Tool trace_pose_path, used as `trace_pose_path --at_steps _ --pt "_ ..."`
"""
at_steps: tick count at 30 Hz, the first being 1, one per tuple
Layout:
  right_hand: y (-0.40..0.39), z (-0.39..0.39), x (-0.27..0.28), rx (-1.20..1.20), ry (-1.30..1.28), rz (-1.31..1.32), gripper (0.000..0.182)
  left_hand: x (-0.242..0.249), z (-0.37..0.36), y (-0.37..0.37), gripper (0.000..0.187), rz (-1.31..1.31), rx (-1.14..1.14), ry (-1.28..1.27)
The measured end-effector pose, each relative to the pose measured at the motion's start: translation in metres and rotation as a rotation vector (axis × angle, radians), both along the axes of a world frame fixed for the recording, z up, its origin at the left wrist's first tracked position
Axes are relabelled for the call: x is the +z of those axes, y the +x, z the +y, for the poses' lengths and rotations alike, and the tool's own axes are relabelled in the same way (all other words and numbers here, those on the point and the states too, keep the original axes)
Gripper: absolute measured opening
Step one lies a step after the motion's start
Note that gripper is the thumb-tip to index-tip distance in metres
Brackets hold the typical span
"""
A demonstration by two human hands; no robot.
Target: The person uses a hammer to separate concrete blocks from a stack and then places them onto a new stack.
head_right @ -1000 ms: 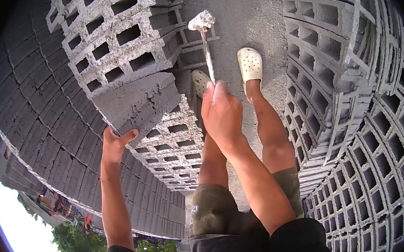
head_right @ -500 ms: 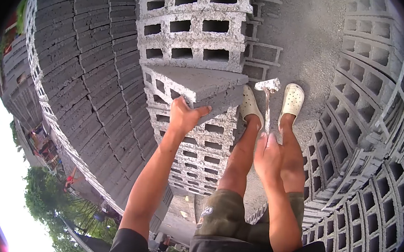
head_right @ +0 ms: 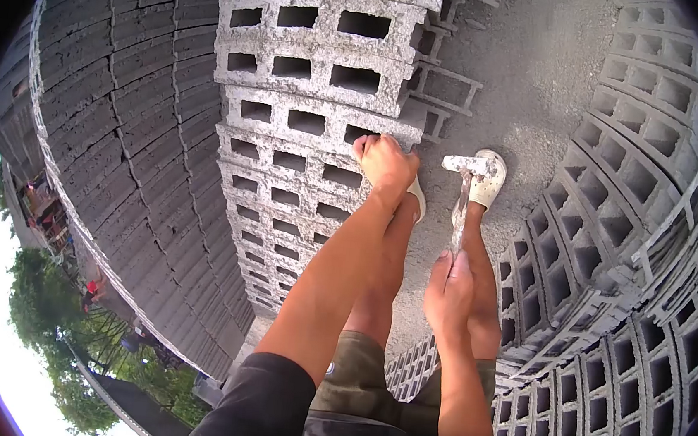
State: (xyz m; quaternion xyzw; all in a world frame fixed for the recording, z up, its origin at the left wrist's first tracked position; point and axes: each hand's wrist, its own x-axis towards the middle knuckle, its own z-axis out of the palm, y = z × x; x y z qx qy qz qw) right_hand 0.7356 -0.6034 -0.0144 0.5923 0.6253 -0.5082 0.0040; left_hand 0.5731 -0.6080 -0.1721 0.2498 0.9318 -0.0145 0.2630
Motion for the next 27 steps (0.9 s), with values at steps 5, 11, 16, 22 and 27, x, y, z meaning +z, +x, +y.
trace_pose_path --at_steps 5,11,16,22,27 --pt "0.02 0.003 -0.004 -0.034 -0.116 0.032 0.027 0.032 -0.009 0.0 0.048 -0.042 0.036 0.059" --pt "0.059 0.001 -0.035 0.203 -0.106 0.066 0.028 0.059 -0.102 0.017 0.054 0.243 0.074 0.293" --pt "0.059 0.019 -0.026 0.388 -0.233 -0.256 0.034 0.014 -0.102 0.013 0.062 0.112 -0.113 0.077" --pt "0.053 0.005 -0.017 0.373 -0.341 -0.445 0.041 -0.006 -0.097 0.005 0.042 -0.039 0.033 -0.026" --pt "0.051 -0.021 -0.017 0.341 -0.178 -0.35 0.037 0.0 -0.089 -0.001 0.038 -0.105 0.078 -0.058"
